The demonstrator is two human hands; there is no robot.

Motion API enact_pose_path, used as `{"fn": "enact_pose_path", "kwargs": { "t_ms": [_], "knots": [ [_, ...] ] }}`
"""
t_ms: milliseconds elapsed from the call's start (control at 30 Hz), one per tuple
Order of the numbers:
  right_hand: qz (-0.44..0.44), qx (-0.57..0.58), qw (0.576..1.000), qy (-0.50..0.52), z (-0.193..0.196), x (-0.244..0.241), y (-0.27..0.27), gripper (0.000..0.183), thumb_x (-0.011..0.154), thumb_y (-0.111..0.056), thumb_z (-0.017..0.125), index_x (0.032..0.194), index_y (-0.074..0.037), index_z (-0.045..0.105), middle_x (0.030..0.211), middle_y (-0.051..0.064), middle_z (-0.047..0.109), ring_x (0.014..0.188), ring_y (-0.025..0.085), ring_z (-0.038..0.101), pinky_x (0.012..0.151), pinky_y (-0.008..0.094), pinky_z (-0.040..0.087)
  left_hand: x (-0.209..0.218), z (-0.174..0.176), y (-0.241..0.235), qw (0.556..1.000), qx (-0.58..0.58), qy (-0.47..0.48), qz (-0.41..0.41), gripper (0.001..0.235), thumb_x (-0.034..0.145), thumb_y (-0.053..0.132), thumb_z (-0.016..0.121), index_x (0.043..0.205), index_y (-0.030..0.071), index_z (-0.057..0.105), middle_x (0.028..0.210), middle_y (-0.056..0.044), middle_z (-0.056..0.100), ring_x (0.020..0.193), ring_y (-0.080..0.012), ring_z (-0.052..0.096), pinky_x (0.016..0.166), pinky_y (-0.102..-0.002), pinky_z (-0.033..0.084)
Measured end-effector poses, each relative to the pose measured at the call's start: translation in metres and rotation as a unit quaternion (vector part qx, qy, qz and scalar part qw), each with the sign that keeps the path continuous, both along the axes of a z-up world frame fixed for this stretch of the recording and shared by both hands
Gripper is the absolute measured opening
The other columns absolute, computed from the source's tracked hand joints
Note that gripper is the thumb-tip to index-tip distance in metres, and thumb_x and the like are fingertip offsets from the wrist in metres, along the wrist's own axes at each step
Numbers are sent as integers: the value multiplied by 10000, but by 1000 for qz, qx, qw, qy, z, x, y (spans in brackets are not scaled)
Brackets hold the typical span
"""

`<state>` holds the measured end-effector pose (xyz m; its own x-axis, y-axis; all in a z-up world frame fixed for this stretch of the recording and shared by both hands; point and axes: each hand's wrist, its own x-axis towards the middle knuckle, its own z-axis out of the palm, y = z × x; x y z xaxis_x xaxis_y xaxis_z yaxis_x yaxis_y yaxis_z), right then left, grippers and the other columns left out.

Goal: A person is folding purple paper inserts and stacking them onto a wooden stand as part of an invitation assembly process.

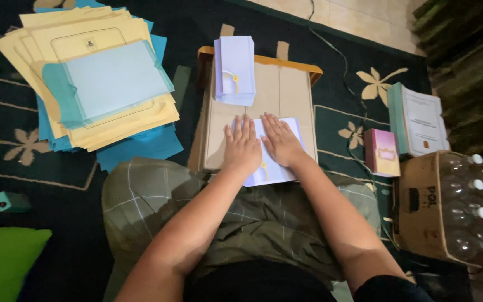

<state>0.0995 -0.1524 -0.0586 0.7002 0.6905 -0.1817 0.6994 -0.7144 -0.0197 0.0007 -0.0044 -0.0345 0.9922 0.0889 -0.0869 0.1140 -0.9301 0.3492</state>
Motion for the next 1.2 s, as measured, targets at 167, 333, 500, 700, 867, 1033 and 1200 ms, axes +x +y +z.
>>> {"fn": "enact_pose_path", "kwargs": {
  "t_ms": [167, 333, 500, 700, 867, 1033, 1200],
  "knots": [
    [2, -3, 1000, -22, 6, -12, 1, 668, 1106, -458, 206, 1664, -102, 123, 1733, 119, 130, 1595, 275, 131, 1288, 442, 123, 2, 1, -2, 1000, -1, 10, 5, 618, 1077, 271, 276, 1620, -3, 162, 1721, -176, 89, 1584, -373, 12, 1246, -598, 15],
    [-22, -15, 999, -23, 12, -59, -17, 704, 1090, -483, 205, 1660, -80, 114, 1727, 154, 122, 1596, 298, 103, 1282, 457, 108, 4, -1, -1, 1000, 0, 26, 3, 617, 1083, 264, 260, 1626, 2, 129, 1725, -176, 55, 1586, -369, -20, 1246, -597, -1],
    [-24, -18, 1000, -7, 14, -105, -40, 780, 1079, -568, 223, 1649, -50, 96, 1719, 189, 101, 1586, 331, 105, 1274, 463, 131, 4, -2, 1, 1000, 2, 20, 1, 610, 1084, 260, 255, 1627, 8, 139, 1724, -176, 71, 1589, -365, 7, 1246, -597, 10],
    [44, 21, 999, -8, -1, -104, -63, 844, 1067, -620, 214, 1642, -20, 64, 1719, 201, 48, 1584, 347, 63, 1272, 473, 94, 32, -26, 23, 983, 68, -168, -15, 571, 940, 310, 515, 1429, 17, 533, 1356, -146, 555, 1257, -353, 511, 1123, -611, 316],
    [37, 86, 996, -9, -3, -107, -65, 792, 1078, -563, 228, 1645, -25, 99, 1714, 212, 92, 1576, 364, 92, 1262, 484, 91, 50, -37, 38, 963, 42, -265, -21, 320, 881, 310, 621, 1141, 132, 674, 1142, -49, 587, 1074, -259, 564, 1032, -512, 382],
    [-11, 166, 986, 0, 2, -114, -59, 746, 1084, -494, 280, 1644, -21, 142, 1698, 218, 173, 1564, 354, 166, 1264, 479, 92, 28, 0, 38, 957, 13, -290, -28, 170, 916, 148, 597, 1075, 95, 623, 1179, -116, 652, 1137, -303, 627, 1055, -550, 402],
    [-184, 376, 895, 153, 42, -114, -40, 700, 982, -144, 592, 1615, -149, 293, 1468, 310, 507, 1405, 451, 447, 1207, 551, 329, 26, -3, 44, 921, -156, -357, -21, 78, 991, 192, 568, 1056, 150, 562, 846, -12, 662, 852, -236, 696, 854, -371, 529]
  ]
}}
